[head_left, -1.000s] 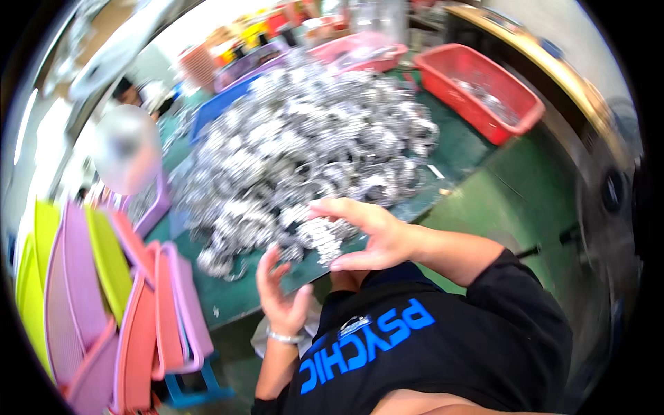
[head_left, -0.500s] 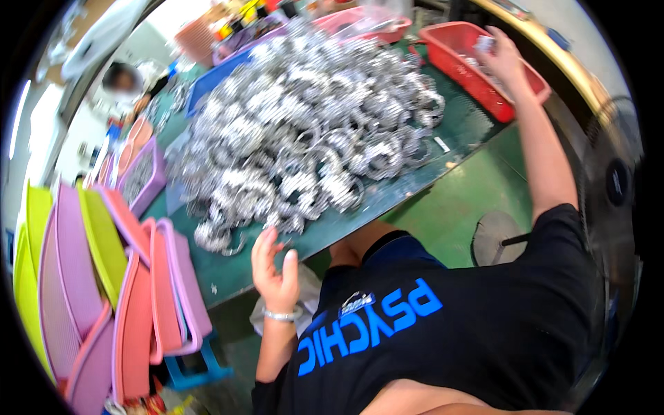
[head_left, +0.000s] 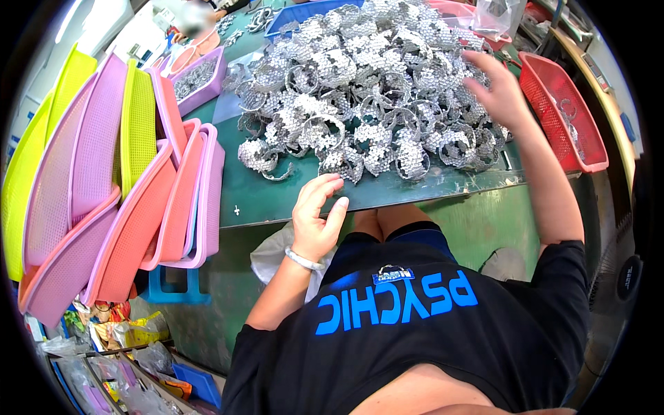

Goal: The person sits at a table and sorts through a large pile of silver-colored jewelry, likely bracelets or necklaces. They pick up individual pieces, examine them, and place them into a white bag or back onto the table.

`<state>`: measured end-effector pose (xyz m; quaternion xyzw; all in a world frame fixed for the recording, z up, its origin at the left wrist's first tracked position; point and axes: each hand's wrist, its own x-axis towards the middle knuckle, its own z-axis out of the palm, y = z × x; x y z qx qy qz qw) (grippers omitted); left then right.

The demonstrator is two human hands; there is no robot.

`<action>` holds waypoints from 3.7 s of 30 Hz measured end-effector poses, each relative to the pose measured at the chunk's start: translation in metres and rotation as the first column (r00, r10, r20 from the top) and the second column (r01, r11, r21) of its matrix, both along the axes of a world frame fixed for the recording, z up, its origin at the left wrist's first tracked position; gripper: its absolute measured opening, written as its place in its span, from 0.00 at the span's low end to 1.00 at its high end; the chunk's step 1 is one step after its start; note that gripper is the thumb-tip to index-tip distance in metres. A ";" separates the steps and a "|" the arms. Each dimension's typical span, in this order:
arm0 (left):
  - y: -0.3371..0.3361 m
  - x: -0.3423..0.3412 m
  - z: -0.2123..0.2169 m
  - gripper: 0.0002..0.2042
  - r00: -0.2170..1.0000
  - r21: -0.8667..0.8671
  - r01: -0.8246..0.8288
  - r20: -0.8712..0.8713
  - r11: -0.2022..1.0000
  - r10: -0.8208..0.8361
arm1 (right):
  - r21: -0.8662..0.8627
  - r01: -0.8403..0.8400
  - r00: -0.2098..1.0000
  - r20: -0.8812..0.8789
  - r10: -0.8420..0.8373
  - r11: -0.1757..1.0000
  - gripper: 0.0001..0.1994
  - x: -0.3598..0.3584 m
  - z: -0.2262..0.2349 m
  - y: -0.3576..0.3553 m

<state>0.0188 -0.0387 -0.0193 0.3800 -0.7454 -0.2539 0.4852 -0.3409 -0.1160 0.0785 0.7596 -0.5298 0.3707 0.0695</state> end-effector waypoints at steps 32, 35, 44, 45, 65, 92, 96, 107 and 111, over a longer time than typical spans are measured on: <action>-0.021 0.001 0.030 0.29 0.845 0.303 0.242 -0.533 0.922 -0.046 | 0.522 -0.479 0.867 0.405 0.289 0.706 0.11 0.172 0.006 -0.012; -0.025 -0.009 0.040 0.26 0.722 0.326 0.418 -0.686 0.848 -0.092 | 0.435 -0.508 0.855 0.358 0.375 0.744 0.10 0.170 0.005 0.003; -0.026 -0.009 0.034 0.20 0.422 0.274 0.720 -0.903 0.638 -0.088 | 0.360 -0.752 0.538 0.820 0.198 0.553 0.15 0.150 0.003 0.028; -0.027 -0.009 0.033 0.20 0.412 0.268 0.727 -0.907 0.632 -0.089 | 0.336 -0.759 0.516 0.832 0.201 0.558 0.15 0.149 0.001 0.029; -0.018 -0.017 0.032 0.17 0.431 0.355 0.698 -0.902 0.622 0.031 | 0.150 -0.817 0.338 0.907 0.252 0.557 0.30 0.153 -0.026 0.058; -0.020 -0.016 0.031 0.23 0.496 0.471 0.659 -0.858 0.586 0.132 | 0.129 -0.792 0.361 0.887 0.288 0.596 0.26 0.155 -0.033 0.058; -0.020 -0.014 0.029 0.23 0.507 0.478 0.653 -0.852 0.588 0.131 | 0.145 -0.791 0.368 0.889 0.273 0.595 0.26 0.156 -0.031 0.058; -0.019 -0.013 0.036 0.20 0.619 0.531 0.570 -0.780 0.627 0.098 | 0.172 -0.787 0.363 0.905 0.221 0.592 0.23 0.155 -0.035 0.053; -0.017 -0.010 0.038 0.20 0.619 0.513 0.591 -0.784 0.622 0.059 | 0.259 -0.741 0.426 0.894 0.136 0.619 0.20 0.154 -0.028 0.053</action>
